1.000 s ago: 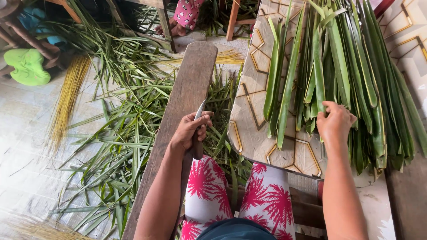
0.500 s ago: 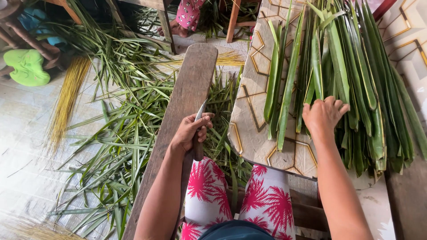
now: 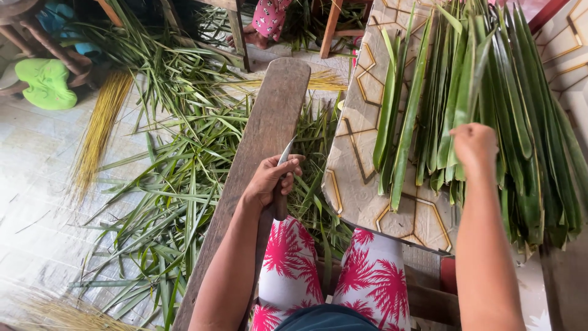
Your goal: Stripping palm leaves with a knife to extract the midribs for craft work
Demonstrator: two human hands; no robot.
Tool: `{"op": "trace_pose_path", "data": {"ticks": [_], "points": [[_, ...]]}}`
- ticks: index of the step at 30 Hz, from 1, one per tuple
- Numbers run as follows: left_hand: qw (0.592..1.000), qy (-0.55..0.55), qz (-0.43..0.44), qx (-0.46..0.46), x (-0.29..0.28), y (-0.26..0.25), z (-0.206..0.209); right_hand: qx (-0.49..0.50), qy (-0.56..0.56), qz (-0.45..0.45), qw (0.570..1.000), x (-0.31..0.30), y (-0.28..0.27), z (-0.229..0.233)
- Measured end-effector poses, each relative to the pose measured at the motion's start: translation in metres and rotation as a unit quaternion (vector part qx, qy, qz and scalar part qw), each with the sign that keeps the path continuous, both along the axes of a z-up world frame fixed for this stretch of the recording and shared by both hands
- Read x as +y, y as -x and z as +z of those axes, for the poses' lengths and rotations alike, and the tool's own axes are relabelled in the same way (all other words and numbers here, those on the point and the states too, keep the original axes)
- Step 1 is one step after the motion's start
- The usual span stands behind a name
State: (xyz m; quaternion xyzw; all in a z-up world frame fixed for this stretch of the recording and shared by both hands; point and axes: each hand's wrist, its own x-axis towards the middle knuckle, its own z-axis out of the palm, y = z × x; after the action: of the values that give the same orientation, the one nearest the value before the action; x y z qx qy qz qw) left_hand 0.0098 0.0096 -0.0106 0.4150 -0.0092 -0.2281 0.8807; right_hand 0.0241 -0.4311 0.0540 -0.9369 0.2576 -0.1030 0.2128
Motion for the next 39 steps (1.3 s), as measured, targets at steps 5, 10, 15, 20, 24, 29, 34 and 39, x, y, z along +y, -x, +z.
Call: {"op": "trace_pose_path", "data": {"ticks": [5, 10, 15, 20, 24, 29, 34, 39], "points": [[1.000, 0.010, -0.003, -0.003, -0.001, -0.001, 0.001, -0.146, -0.231, -0.044, 0.961, 0.020, 0.051, 0.045], [1.000, 0.005, -0.001, -0.006, -0.001, 0.000, 0.001, -0.212, -0.293, 0.022, 0.932, 0.012, 0.072, 0.022], [1.000, 0.003, -0.001, -0.009, -0.001, 0.002, 0.002, -0.266, -0.356, 0.088, 0.891, 0.035, 0.098, 0.019], [1.000, -0.004, 0.001, -0.010, -0.001, 0.002, 0.005, -0.246, -0.423, 0.139, 0.861, 0.074, 0.129, 0.030], [1.000, 0.000, -0.001, -0.004, -0.003, 0.004, 0.007, -0.242, -0.437, 0.155, 0.852, 0.105, 0.148, 0.006], [1.000, 0.002, 0.002, -0.004, -0.001, 0.004, 0.007, -0.192, -0.505, 0.124, 0.832, 0.144, 0.170, -0.010], [1.000, -0.007, 0.003, -0.002, -0.002, 0.005, 0.007, -0.183, -0.562, 0.139, 0.795, 0.178, 0.193, -0.013], [1.000, -0.013, 0.002, -0.006, -0.002, 0.006, 0.007, -0.182, -0.580, 0.192, 0.770, 0.200, 0.208, -0.030]]}}
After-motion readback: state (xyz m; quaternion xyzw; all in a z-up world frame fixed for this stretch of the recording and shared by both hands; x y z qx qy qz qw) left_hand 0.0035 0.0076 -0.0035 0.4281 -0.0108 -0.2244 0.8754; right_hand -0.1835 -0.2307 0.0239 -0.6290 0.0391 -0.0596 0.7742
